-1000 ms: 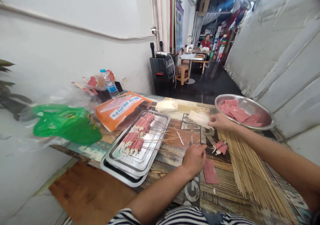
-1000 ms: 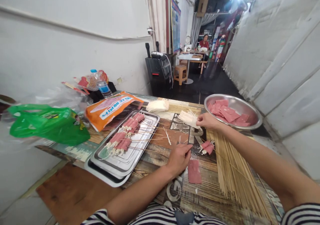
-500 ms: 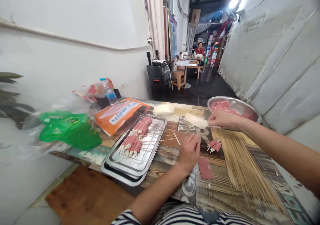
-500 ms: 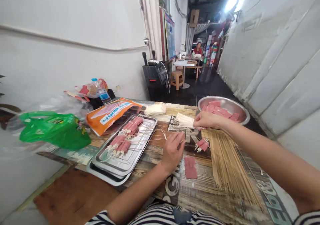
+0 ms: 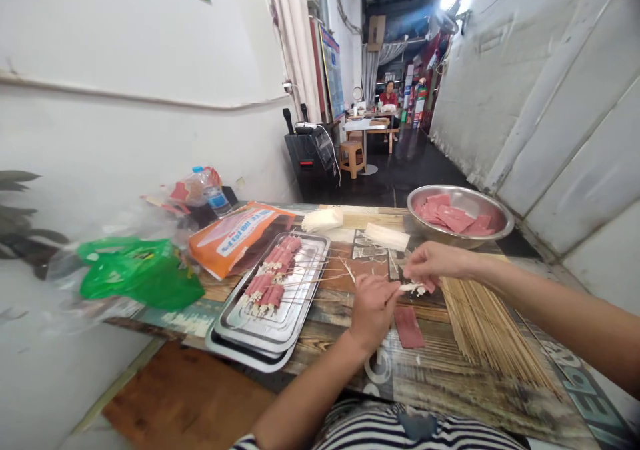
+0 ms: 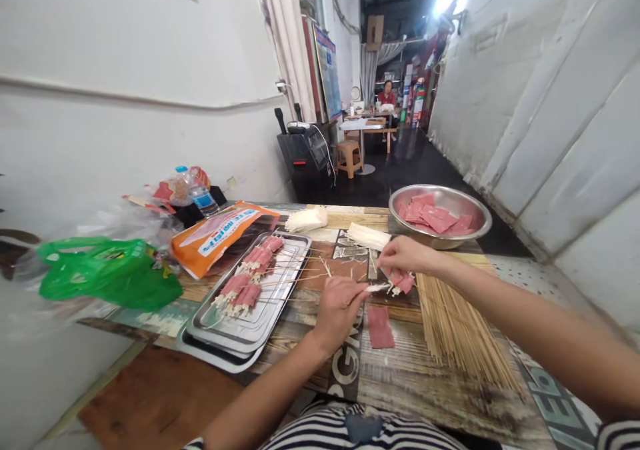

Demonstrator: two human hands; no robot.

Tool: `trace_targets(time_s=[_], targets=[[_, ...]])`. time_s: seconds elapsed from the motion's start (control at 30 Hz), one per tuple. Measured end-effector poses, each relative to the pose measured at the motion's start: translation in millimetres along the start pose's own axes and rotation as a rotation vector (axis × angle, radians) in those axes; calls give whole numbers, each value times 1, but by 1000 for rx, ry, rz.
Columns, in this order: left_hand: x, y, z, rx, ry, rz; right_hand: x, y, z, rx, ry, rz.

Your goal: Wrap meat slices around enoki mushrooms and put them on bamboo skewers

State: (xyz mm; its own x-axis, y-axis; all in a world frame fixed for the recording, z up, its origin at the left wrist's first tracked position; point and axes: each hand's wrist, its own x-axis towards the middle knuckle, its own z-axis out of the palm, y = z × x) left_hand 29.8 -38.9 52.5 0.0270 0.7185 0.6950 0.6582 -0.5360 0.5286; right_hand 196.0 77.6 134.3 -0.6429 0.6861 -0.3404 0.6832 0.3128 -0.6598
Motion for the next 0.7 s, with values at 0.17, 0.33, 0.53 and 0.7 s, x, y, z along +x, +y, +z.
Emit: trace_targets(time_s=[0.17,0.33,0.53,0.7], targets=[[-9,-3,3,-8,-121,-159,41,22,-7,-731,377,56],[-17,-8,4,-22,-120,-224,81,45,2,-857,413,94],[-22,-14,7,-44,-110,-216,98,58,9,-945,382,67],[-23,-12,12,-41,-118,-201,107,61,7,-978,350,57]])
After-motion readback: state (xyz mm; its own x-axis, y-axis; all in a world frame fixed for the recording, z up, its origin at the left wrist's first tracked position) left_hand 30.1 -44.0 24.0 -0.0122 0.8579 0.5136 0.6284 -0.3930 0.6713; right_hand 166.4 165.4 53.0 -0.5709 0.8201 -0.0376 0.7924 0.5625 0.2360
